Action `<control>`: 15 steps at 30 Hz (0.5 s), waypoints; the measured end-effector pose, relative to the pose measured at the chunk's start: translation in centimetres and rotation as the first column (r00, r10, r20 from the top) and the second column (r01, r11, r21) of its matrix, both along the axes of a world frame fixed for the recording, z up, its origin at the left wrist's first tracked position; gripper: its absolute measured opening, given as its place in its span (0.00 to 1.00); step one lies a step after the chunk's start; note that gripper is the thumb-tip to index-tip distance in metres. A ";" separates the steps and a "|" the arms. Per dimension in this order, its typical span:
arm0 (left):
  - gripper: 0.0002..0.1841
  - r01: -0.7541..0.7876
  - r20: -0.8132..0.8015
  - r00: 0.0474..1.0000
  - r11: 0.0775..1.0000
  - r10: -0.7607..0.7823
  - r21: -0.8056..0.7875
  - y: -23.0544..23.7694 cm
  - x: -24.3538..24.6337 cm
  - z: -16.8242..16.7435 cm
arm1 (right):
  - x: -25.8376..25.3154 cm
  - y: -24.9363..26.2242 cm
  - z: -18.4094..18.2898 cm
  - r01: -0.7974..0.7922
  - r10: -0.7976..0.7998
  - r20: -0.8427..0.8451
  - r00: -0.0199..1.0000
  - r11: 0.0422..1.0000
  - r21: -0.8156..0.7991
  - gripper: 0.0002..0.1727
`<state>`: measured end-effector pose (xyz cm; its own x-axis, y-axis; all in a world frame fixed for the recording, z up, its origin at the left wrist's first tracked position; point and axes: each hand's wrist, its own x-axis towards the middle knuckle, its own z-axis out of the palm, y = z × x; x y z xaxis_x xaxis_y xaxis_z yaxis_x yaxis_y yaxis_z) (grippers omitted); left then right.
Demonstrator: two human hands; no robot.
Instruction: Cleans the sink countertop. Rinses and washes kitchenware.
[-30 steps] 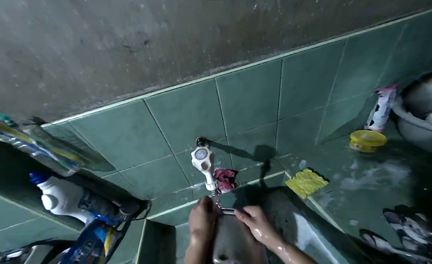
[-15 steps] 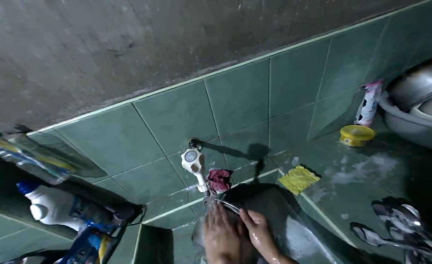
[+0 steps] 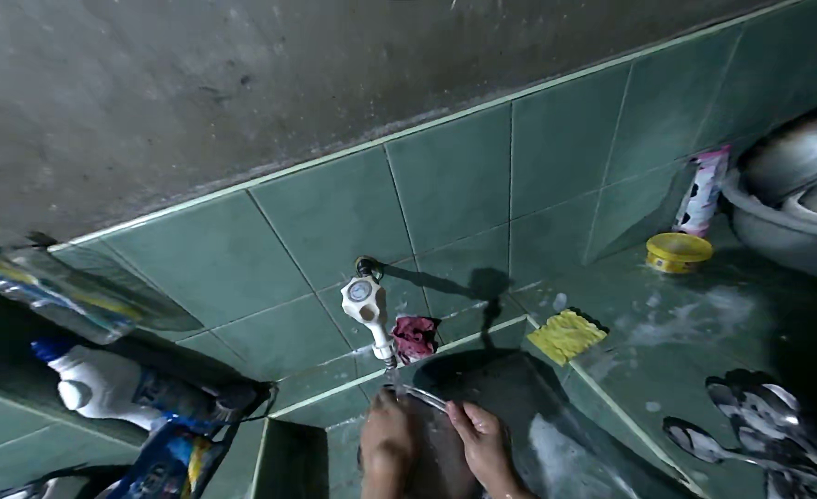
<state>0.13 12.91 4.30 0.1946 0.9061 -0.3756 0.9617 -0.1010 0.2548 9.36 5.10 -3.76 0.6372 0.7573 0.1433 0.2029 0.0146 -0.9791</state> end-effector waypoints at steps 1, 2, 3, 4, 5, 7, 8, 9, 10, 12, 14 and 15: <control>0.30 0.036 -0.025 0.999 0.996 -0.034 0.084 -1.3 0.8 -0.3 | -0.1 0.0 0.0 0.006 -0.006 -0.004 1.000 1.000 -0.012 0.19; 0.34 0.092 -0.059 0.995 0.978 -0.082 0.188 -2.8 1.7 -0.7 | 0.0 0.2 0.0 0.007 -0.007 -0.021 1.000 1.000 -0.015 0.19; 0.37 0.149 -0.078 0.988 0.953 -0.132 0.263 -3.9 2.1 -1.2 | 0.2 0.3 0.0 -0.003 0.002 -0.063 0.998 1.000 -0.011 0.19; 0.40 0.160 -0.073 0.987 0.940 -0.145 0.301 -4.2 2.2 -1.3 | 0.6 0.3 -0.1 -0.018 0.018 -0.115 0.993 1.000 0.001 0.18; 0.41 0.139 -0.062 0.990 0.956 -0.127 0.257 -3.7 1.9 -0.7 | 1.1 0.2 -0.2 -0.017 0.020 -0.164 0.986 1.000 0.018 0.18; 0.37 0.081 0.011 0.997 0.997 -0.081 -0.001 -0.5 0.4 1.3 | 1.8 -0.5 -0.4 0.025 -0.007 -0.287 0.958 0.998 0.057 0.17; 0.32 0.072 0.159 0.986 0.992 -0.055 -0.102 1.2 -1.1 1.8 | 2.0 -0.8 -0.1 0.071 -0.043 -0.372 0.927 0.996 0.062 0.17; 0.26 0.078 0.360 0.933 0.982 -0.011 -0.172 2.4 -2.7 1.8 | 2.0 -1.2 0.4 0.123 -0.091 -0.474 0.876 0.992 0.038 0.16; 0.23 0.081 0.555 0.831 0.979 0.036 -0.185 2.8 -4.2 1.1 | 2.1 -1.3 0.7 0.176 -0.151 -0.563 0.813 0.984 -0.010 0.17; 0.24 -0.048 0.844 0.503 0.981 0.187 -0.188 1.9 -5.5 -1.6 | 2.0 -1.4 0.5 0.239 -0.222 -0.696 0.682 0.968 -0.075 0.20; 0.25 -0.281 0.941 0.118 0.920 0.317 -0.275 -0.5 -4.2 -4.0 | 1.5 -1.0 -0.7 0.295 -0.234 -0.794 0.561 0.953 -0.072 0.23; 0.26 -0.334 0.952 -0.001 0.897 0.307 -0.289 -2.0 -3.4 -5.2 | 1.1 -0.8 -1.3 0.314 -0.229 -0.828 0.511 0.947 -0.069 0.24</control>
